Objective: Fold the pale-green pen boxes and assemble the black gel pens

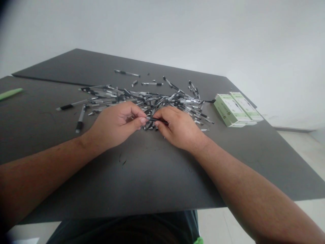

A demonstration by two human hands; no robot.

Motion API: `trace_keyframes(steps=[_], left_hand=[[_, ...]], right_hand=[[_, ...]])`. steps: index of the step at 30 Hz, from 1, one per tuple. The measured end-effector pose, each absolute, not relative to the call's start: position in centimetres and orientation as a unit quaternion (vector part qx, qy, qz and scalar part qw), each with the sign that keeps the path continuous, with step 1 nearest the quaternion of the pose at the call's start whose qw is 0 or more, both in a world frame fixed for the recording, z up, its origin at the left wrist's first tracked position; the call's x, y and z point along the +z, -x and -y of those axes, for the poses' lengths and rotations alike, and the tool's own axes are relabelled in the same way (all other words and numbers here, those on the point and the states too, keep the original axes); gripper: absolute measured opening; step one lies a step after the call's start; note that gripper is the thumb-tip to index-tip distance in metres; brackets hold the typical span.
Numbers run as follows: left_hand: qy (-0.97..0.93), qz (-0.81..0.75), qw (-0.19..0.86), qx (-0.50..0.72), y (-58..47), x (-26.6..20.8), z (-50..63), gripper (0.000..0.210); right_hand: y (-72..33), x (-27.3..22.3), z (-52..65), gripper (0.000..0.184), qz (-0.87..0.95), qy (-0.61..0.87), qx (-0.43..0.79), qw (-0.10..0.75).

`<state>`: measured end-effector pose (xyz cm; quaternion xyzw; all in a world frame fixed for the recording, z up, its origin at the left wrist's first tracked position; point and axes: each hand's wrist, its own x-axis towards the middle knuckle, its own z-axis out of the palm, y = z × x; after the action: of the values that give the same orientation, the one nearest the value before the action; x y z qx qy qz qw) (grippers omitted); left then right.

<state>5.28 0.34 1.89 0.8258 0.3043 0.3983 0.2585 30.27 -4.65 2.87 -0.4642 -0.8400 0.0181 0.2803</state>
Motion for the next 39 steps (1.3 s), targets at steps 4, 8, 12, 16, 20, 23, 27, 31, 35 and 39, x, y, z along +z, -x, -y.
trace_keyframes(steps=[4,8,12,16,20,23,27,31,35,39], left_hand=[[-0.826,-0.305,0.263,0.394,-5.3,1.8,-0.4,0.003],[-0.807,-0.302,0.292,0.414,-5.3,1.1,-0.5,0.015],[-0.796,-0.299,0.319,0.418,-5.2,0.4,-1.1,0.025],[-0.798,-0.304,0.305,0.421,-5.2,0.1,-1.7,0.023],[-0.8,-0.306,0.299,0.421,-5.2,0.0,-1.8,0.021],[-0.804,-0.305,0.294,0.417,-5.2,0.0,-1.6,0.021],[-0.809,-0.294,0.286,0.421,-5.3,0.0,-1.6,0.02],[-0.815,-0.29,0.273,0.42,-5.3,0.0,-1.6,0.018],[-0.819,-0.296,0.265,0.413,-5.2,0.1,-1.5,0.019],[-0.823,-0.299,0.26,0.408,-5.2,0.3,-1.4,0.016]], right_hand=[[-30.1,2.9,4.6,0.012,0.829,0.479,0.043,0.285],[-30.2,3.0,4.7,0.009,0.814,0.484,0.075,0.312],[-31.4,3.6,4.4,0.012,0.807,0.493,0.113,0.306],[-33.0,4.7,3.9,0.015,0.833,0.494,0.176,0.179],[-33.4,5.0,3.7,0.021,0.849,0.475,0.219,0.076],[-32.9,4.7,3.8,0.023,0.868,0.454,0.187,0.072],[-32.6,4.2,3.7,0.021,0.885,0.433,0.157,0.062],[-32.4,4.1,3.5,0.015,0.891,0.427,0.15,0.032],[-32.1,4.1,3.5,0.007,0.891,0.433,0.134,0.019],[-32.0,3.8,3.6,0.005,0.887,0.441,0.119,0.074]])
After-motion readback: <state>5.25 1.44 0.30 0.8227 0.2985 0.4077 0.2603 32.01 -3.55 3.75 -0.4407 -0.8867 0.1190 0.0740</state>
